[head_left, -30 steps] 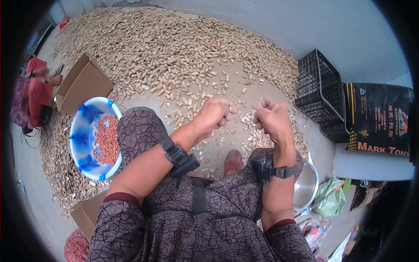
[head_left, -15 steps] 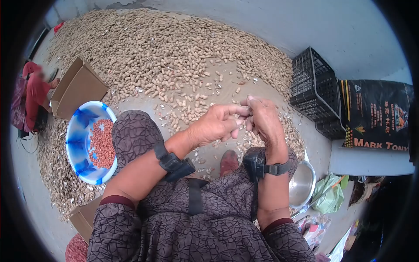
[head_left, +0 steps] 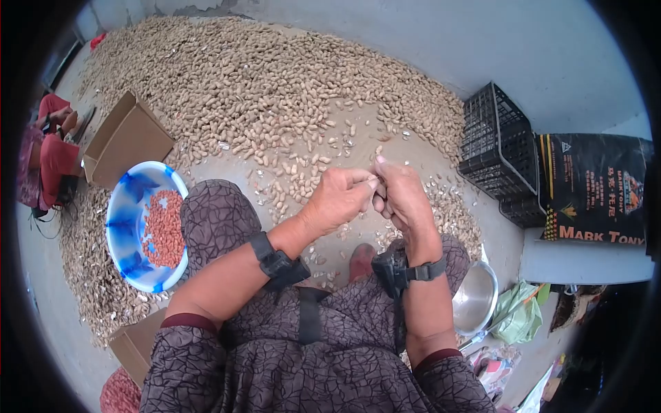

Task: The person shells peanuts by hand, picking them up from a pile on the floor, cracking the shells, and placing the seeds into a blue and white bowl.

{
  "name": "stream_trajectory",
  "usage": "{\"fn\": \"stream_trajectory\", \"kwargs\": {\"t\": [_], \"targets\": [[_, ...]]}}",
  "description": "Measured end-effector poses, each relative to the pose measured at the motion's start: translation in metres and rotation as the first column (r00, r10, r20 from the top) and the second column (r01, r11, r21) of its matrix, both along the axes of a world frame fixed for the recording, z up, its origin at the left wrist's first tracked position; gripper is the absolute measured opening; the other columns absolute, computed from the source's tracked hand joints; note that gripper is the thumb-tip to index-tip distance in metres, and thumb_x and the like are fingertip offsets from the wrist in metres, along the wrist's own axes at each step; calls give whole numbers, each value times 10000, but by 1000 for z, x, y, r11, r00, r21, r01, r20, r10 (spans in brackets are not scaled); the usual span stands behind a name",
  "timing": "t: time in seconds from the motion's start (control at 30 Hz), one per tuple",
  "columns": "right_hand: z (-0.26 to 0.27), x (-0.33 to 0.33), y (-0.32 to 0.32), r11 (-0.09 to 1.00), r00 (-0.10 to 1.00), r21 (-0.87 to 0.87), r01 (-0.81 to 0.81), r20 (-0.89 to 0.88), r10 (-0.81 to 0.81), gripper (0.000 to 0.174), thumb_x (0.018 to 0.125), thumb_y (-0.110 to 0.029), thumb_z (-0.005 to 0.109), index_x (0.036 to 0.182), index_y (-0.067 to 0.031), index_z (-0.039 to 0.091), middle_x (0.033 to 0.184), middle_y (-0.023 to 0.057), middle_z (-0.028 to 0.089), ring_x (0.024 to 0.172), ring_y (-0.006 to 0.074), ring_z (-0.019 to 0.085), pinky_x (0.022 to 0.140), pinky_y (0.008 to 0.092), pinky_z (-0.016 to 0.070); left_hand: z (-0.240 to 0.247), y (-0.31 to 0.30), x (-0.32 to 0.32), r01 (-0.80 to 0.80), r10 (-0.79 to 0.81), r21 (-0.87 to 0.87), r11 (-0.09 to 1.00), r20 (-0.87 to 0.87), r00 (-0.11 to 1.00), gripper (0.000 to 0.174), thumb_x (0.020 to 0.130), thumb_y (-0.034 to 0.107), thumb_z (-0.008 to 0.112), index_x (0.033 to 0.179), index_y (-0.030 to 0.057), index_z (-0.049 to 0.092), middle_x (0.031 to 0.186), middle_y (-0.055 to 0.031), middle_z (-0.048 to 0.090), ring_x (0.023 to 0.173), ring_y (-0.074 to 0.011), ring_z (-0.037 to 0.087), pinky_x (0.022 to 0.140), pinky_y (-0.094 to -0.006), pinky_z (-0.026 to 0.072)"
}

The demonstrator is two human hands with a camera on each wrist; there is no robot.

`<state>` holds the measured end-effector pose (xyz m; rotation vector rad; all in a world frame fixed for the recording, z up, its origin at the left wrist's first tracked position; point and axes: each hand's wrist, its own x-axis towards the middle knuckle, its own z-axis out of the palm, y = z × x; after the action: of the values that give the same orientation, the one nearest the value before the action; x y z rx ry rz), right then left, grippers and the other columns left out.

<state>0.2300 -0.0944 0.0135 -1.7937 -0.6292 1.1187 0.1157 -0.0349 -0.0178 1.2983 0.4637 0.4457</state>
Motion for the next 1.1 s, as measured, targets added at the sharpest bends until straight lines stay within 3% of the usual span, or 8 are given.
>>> {"fn": "stream_trajectory", "kwargs": {"t": [0.03, 0.1, 0.27, 0.4, 0.8, 0.9, 0.97, 1.1], "targets": [[-2, 4, -2, 996, 993, 72, 58, -109, -50, 304, 856, -237, 441, 771, 26, 567, 547, 62, 528, 360, 90, 436, 299, 198, 305, 5, 2, -2, -14, 22, -246, 969, 31, 999, 200, 853, 166, 496, 810, -6, 587, 584, 6, 503, 441, -22, 389, 385, -157, 284], [-2, 11, -5, 969, 963, 199, 145, -252, -93, 207, 820, -159, 497, 846, 33, 569, 632, 58, 566, 404, 64, 456, 314, 162, 306, -1, 8, -4, -7, 37, -327, 945, 86, 996, 202, 844, 171, 500, 813, -9, 587, 593, 12, 511, 437, -26, 384, 381, -160, 275], [4, 8, -9, 965, 976, 261, 34, -218, 25, 187, 743, -56, 575, 909, 28, 579, 660, 42, 590, 441, 35, 456, 345, 147, 313, -7, 17, -7, -17, 119, -543, 840, 154, 981, 205, 857, 181, 489, 843, -7, 570, 600, 0, 499, 414, -25, 335, 354, -154, 219], [1, -1, -8, 952, 1000, 305, -9, -25, 17, 180, 730, -56, 615, 902, -4, 597, 654, -5, 581, 473, 11, 438, 397, 140, 322, -9, 16, -9, -6, 117, -574, 819, 156, 981, 198, 853, 182, 496, 840, -5, 560, 611, -1, 502, 419, -25, 341, 347, -151, 222], [1, -1, -11, 916, 996, 393, 81, -70, -58, 123, 757, -80, 615, 853, -3, 607, 633, -14, 562, 473, 13, 432, 404, 147, 315, -1, 14, -10, 2, 87, -469, 883, 168, 982, 211, 833, 140, 531, 978, -10, 555, 712, -10, 542, 492, -16, 388, 386, -136, 272], [0, -1, -11, 915, 998, 398, 64, -31, -56, 114, 762, -79, 606, 840, 4, 611, 617, -11, 553, 469, 18, 436, 403, 151, 319, 0, 15, -10, -8, 60, -341, 940, 141, 988, 253, 821, 140, 552, 1025, -10, 556, 713, 3, 548, 518, -18, 413, 436, -142, 321], [1, -1, -10, 917, 999, 395, 45, -1, -49, 109, 762, -76, 602, 833, 7, 613, 610, -9, 550, 468, 21, 439, 403, 153, 323, 2, 18, -11, -60, 61, -12, 998, 45, 997, 249, 811, 155, 569, 1009, 3, 581, 714, 13, 558, 559, -17, 441, 478, -156, 354], [5, -3, -11, 930, 998, 365, 33, 45, -53, 99, 754, -65, 588, 812, 12, 611, 602, -4, 549, 475, 32, 461, 404, 162, 334, 8, 22, -11, -55, 59, 111, 992, -30, 998, 204, 802, 144, 573, 949, 9, 616, 678, 23, 563, 571, -13, 449, 487, -169, 367]]}}
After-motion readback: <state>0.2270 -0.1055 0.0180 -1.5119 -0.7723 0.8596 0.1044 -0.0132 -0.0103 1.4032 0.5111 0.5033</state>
